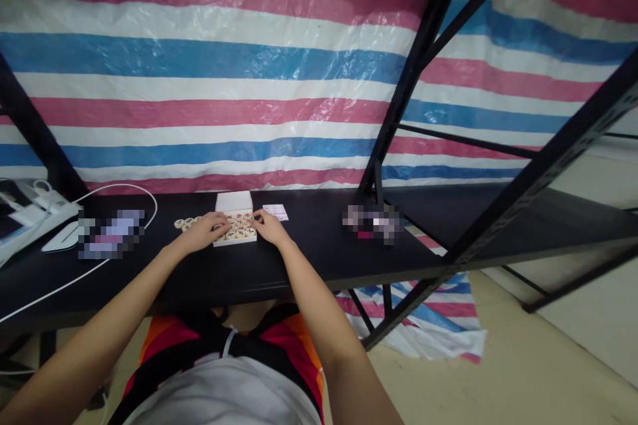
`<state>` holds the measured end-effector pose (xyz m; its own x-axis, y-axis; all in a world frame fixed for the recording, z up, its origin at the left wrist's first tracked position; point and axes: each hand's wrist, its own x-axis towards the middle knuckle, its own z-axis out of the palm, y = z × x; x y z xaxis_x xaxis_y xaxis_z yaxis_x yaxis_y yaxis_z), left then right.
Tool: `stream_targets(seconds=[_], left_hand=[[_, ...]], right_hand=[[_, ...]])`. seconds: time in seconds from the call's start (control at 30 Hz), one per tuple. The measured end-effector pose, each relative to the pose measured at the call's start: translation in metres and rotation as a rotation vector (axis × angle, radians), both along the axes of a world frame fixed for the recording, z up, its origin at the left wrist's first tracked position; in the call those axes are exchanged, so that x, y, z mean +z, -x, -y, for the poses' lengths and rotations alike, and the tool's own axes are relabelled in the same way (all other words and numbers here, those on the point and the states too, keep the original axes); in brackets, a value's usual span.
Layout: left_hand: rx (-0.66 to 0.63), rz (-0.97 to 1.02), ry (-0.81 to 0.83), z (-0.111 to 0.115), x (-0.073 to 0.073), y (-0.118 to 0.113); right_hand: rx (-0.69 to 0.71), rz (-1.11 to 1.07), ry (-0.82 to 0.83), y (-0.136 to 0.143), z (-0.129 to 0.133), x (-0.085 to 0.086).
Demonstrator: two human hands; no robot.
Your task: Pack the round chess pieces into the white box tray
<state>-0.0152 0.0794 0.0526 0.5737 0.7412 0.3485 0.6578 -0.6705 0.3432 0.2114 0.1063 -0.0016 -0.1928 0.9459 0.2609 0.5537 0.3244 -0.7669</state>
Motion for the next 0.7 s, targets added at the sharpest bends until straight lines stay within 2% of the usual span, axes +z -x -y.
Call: stream_targets(seconds=[0.07, 0.13, 0.23, 0.3, 0.43, 0.57, 0.7], left_hand=[[0.086, 0.068, -0.039, -0.003, 0.004, 0.02], [0.22, 0.056, -0.088, -0.009, 0.003, 0.049], [0.436, -0.007, -0.108, -0.015, -0.006, 0.092], [0.458, -0.029, -0.041, -0.015, -0.014, 0.108], [0.45, -0.046, -0.001, -0.013, -0.026, 0.108], [0.45, -0.012, -0.007, -0.014, -0.029, 0.102], [0.477, -0.011, 0.005, -0.016, -0.031, 0.108]], right_hand=[[0.001, -0.005, -0.002, 0.0, 0.0, 0.0], [0.005, -0.01, -0.003, 0.0, 0.0, -0.001], [0.003, -0.006, -0.005, 0.0, 0.0, 0.0], [-0.001, 0.003, -0.008, 0.0, 0.001, 0.001], [0.004, 0.012, -0.006, 0.0, 0.001, 0.002], [0.003, 0.016, -0.01, 0.0, 0.0, 0.001], [0.012, 0.003, -0.014, 0.0, 0.0, 0.0]])
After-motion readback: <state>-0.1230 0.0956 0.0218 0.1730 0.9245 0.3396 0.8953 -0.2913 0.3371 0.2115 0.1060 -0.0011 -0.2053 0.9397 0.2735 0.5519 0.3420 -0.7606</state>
